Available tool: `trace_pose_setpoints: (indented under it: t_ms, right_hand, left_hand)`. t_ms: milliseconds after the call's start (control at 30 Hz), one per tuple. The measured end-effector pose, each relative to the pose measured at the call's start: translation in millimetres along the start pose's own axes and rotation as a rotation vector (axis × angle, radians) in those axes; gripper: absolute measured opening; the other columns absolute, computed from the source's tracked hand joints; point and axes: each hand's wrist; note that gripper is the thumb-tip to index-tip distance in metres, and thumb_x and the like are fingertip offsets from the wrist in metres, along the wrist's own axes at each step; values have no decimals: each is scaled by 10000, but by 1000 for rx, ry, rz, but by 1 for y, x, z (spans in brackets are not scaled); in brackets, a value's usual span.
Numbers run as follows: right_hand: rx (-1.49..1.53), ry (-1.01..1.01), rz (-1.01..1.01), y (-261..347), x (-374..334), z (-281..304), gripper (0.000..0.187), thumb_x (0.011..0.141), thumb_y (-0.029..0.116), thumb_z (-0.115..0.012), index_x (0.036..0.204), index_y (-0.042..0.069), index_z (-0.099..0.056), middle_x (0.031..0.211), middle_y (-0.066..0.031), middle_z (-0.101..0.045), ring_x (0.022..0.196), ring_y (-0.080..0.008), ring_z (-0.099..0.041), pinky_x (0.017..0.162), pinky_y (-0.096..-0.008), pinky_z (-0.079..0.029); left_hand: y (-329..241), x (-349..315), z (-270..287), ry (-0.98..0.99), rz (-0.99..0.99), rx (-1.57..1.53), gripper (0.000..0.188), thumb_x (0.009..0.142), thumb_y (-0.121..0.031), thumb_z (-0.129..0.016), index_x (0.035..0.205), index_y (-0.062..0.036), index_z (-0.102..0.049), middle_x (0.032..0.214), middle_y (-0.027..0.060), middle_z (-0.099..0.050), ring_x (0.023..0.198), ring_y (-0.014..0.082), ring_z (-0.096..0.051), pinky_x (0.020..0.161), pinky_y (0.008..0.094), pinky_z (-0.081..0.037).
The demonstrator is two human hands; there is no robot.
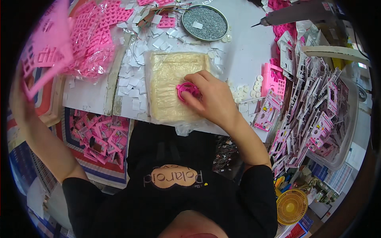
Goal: Assembling the internal components of a toy piggy bank using an electric screwdriver and plastic parts.
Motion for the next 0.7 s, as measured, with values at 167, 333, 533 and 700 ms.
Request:
trace_pose_setpoints:
  t_ms: [167,333,533,700]
  right_hand:
    - [-165,-77,-116,-8,-13,-10,159,861,165,-690,965,59,-631,866,-125,-626,750,-342,-657,641,-446,-525]
    - [-219,-86,-17,-11,-10,-15,121,847,108,-701,949,63,-653,857,-108,-672,755,-332,-675,645,-417,-534]
    - [-337,123,169,-8,23,-2,146,826,84,-636,952,61,-568,802,-117,-629,762,-351,-649,656,-446,-526]
    - [-321,160,314,-18,30,-5,152,792,67,-632,927,55,-563,822,-104,-624,810,-322,-653,658,-434,-536]
  left_hand:
    - [-18,-122,-73,97,145,-192,262,1018,-177,-602,1226,-18,-602,1040,58,-697,822,71,-655,653,183,-506]
    - [-7,-181,-93,226,287,-368,209,1038,-180,-569,1188,-34,-567,811,-3,-627,503,-5,-428,427,158,-299]
    - [-12,-219,-111,260,498,-430,189,1033,-167,-571,1173,-40,-567,777,2,-626,477,5,-426,406,165,-291]
    - [-16,-233,-134,352,641,-545,177,1038,-168,-558,1161,-42,-567,782,13,-640,467,10,-421,397,172,-293]
Point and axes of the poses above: each hand's wrist, its own x-axis towards the middle knuckle, its own z-axis out of the back of the hand, y = z × x
